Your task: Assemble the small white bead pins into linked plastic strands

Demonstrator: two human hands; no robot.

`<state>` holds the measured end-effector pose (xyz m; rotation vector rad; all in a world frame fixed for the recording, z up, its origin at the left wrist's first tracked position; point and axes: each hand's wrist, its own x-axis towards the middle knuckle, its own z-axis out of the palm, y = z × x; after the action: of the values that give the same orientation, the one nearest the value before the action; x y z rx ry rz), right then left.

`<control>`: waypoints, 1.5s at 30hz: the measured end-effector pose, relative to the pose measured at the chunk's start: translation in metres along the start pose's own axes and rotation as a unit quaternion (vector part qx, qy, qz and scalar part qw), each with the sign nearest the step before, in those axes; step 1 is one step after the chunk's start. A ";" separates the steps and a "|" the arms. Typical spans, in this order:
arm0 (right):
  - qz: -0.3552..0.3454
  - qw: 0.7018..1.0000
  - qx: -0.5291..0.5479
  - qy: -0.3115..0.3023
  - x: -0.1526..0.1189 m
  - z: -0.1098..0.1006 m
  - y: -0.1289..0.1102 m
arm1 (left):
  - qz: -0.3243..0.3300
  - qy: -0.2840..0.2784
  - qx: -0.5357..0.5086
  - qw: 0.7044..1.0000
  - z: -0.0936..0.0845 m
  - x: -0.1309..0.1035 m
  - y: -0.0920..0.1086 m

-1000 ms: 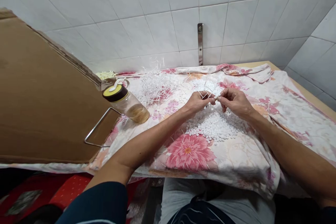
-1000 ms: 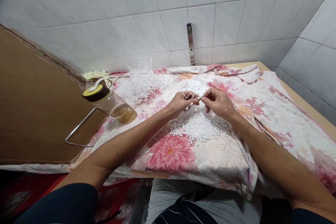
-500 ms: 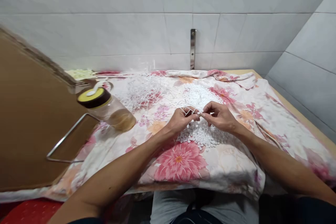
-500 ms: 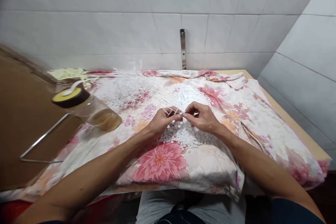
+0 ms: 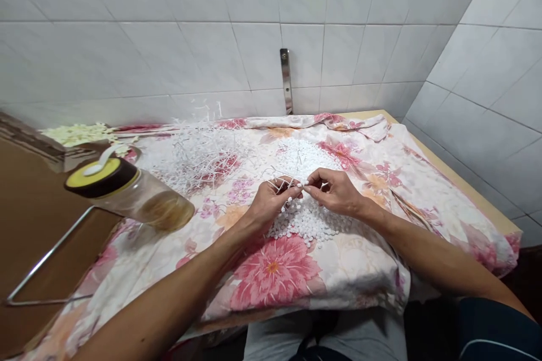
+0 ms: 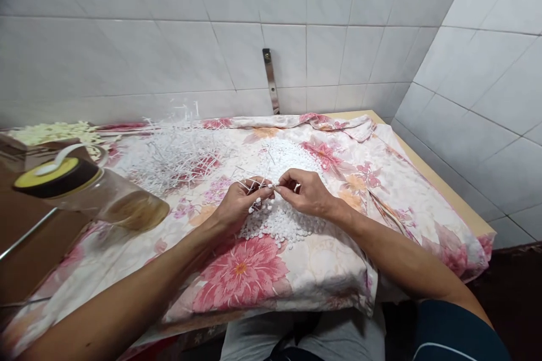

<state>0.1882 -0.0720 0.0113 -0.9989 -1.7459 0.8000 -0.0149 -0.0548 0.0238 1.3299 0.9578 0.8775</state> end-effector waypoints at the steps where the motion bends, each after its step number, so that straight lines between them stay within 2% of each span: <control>1: -0.007 1.000 -0.009 0.001 -0.001 0.000 -0.001 | 0.003 -0.002 0.001 1.000 0.000 0.000 0.000; 6: -0.037 0.999 -0.030 -0.018 -0.004 -0.004 -0.008 | 0.023 -0.014 0.009 1.000 0.004 -0.006 0.000; 11: 0.006 0.999 -0.008 -0.051 -0.003 -0.011 -0.012 | 0.047 -0.021 -0.003 0.999 0.007 -0.009 0.001; 17: 0.037 0.997 0.016 -0.059 -0.002 -0.011 -0.007 | 0.056 -0.015 -0.016 0.998 0.004 -0.008 0.004; 20: 0.049 0.997 0.051 0.013 0.003 -0.015 -0.007 | 0.055 0.034 -0.035 0.997 -0.002 -0.003 0.008; 23: 0.035 0.983 0.092 0.156 0.011 -0.027 -0.004 | 0.040 0.116 -0.081 0.989 -0.012 0.005 0.013; 25: 0.031 0.967 0.118 0.226 0.017 -0.037 0.000 | 0.027 0.149 -0.116 0.982 -0.019 0.010 0.015; 27: 0.033 0.957 0.131 0.259 0.020 -0.044 0.006 | 0.019 0.159 -0.138 0.977 -0.023 0.012 0.017; 31: 0.029 0.955 0.105 0.276 0.022 -0.046 0.009 | 0.020 0.154 -0.132 0.979 -0.020 0.010 0.014; 34: 0.013 0.968 0.042 0.248 0.017 -0.040 0.004 | 0.011 0.136 -0.100 0.986 -0.009 0.005 0.005; 38: 0.012 0.990 -0.033 0.135 0.008 -0.027 0.001 | -0.001 0.083 -0.063 0.995 0.004 -0.001 -0.004; 41: -0.002 0.995 -0.081 0.056 0.002 -0.017 0.004 | 0.005 0.056 -0.057 0.997 0.006 -0.004 -0.004; 45: -0.030 0.993 -0.115 0.010 -0.002 -0.009 0.005 | 0.020 0.030 -0.044 0.998 0.004 -0.004 -0.005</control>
<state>0.1983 -0.0710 0.0097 -1.0969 -1.8715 0.5572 -0.0129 -0.0604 0.0188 1.2572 0.9308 0.9843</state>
